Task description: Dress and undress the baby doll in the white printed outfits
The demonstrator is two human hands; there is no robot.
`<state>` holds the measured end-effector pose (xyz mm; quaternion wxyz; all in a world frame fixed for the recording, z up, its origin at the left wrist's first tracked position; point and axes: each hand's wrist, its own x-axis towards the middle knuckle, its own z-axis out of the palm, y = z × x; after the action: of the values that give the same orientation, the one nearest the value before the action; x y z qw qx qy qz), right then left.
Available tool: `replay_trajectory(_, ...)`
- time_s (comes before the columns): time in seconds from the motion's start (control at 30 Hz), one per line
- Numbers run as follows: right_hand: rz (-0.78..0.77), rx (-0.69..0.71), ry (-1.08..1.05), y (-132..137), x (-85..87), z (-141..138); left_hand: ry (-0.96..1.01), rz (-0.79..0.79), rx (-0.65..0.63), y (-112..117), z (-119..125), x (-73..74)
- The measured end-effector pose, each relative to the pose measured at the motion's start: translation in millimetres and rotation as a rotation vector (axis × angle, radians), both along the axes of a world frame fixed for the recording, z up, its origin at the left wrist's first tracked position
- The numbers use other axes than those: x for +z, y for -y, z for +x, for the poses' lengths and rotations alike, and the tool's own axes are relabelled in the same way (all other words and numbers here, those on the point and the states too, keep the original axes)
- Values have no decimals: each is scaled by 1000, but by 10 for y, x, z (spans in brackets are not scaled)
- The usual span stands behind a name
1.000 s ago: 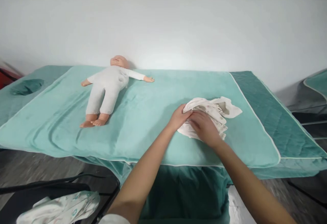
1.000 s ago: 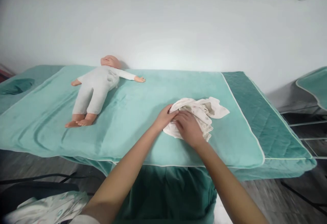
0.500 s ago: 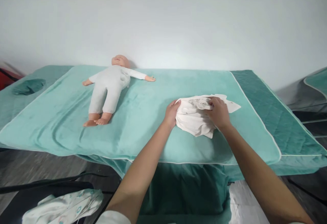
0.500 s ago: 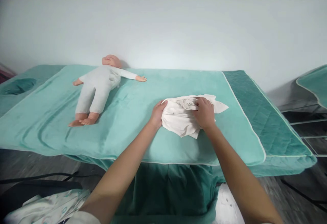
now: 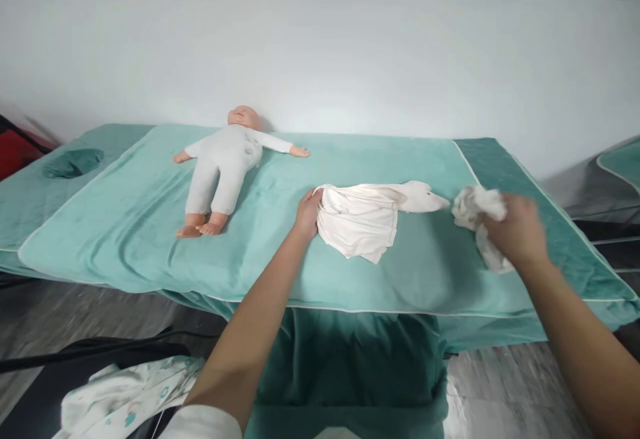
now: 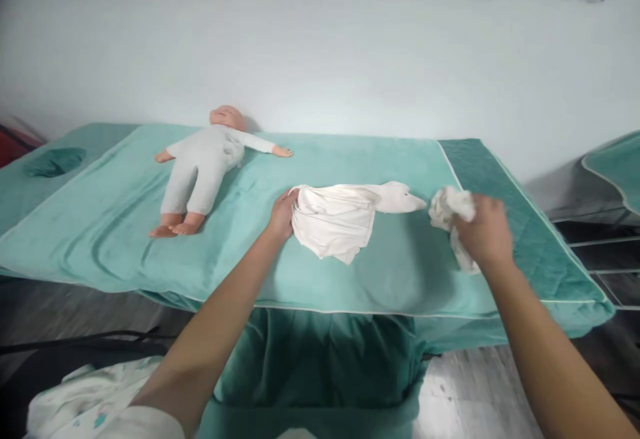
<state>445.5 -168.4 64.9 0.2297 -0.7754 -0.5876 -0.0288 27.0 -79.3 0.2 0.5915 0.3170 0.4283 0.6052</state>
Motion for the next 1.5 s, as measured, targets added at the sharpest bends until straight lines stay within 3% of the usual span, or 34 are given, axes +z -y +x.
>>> replay_trajectory(0.07,-138,8,62,-19,-169,-37,1,-21,0,0,-9,50)
replay_trajectory(0.17,-12,103,104,-59,-170,-336,-90,7,-60,35,3,301)
replay_trajectory(0.2,66,188,63,-80,-87,-502,-149,51,-97,65,24,441)
replay_trajectory(0.27,114,491,-130,-139,172,-906,-312,195,-186,154,96,797)
replay_trajectory(0.37,33,904,-309,-265,645,-1533,-669,506,-342,342,207,1405)
replay_trajectory(0.47,16,983,-324,-384,1063,-1934,-1069,808,-367,523,187,1880)
replay_trajectory(0.57,-35,1024,-278,-436,1398,-2045,-1426,997,-206,621,4,2108)
replay_trajectory(0.67,-114,1051,-150,-434,1636,-2031,-1647,1035,-28,648,-203,2173)
replay_trajectory(0.73,-76,985,-22,-434,1716,-2029,-1735,1019,92,652,-280,2187)
replay_trajectory(0.87,64,752,232,-447,1715,-2046,-1783,912,345,642,-295,2201)
replay_trajectory(0.97,108,609,395,-440,1659,-2003,-1757,808,423,621,-296,2181)
replay_trajectory(1.1,119,535,430,-425,1572,-1852,-1717,717,410,581,-361,2087)
replay_trajectory(1.27,34,503,247,-416,1508,-1629,-1616,682,357,493,-480,1938)
replay_trajectory(1.37,-5,439,143,-398,1489,-1463,-1488,648,271,442,-558,1887)
replay_trajectory(1.5,-40,494,-14,-402,1431,-1215,-1385,511,71,381,-671,1827)
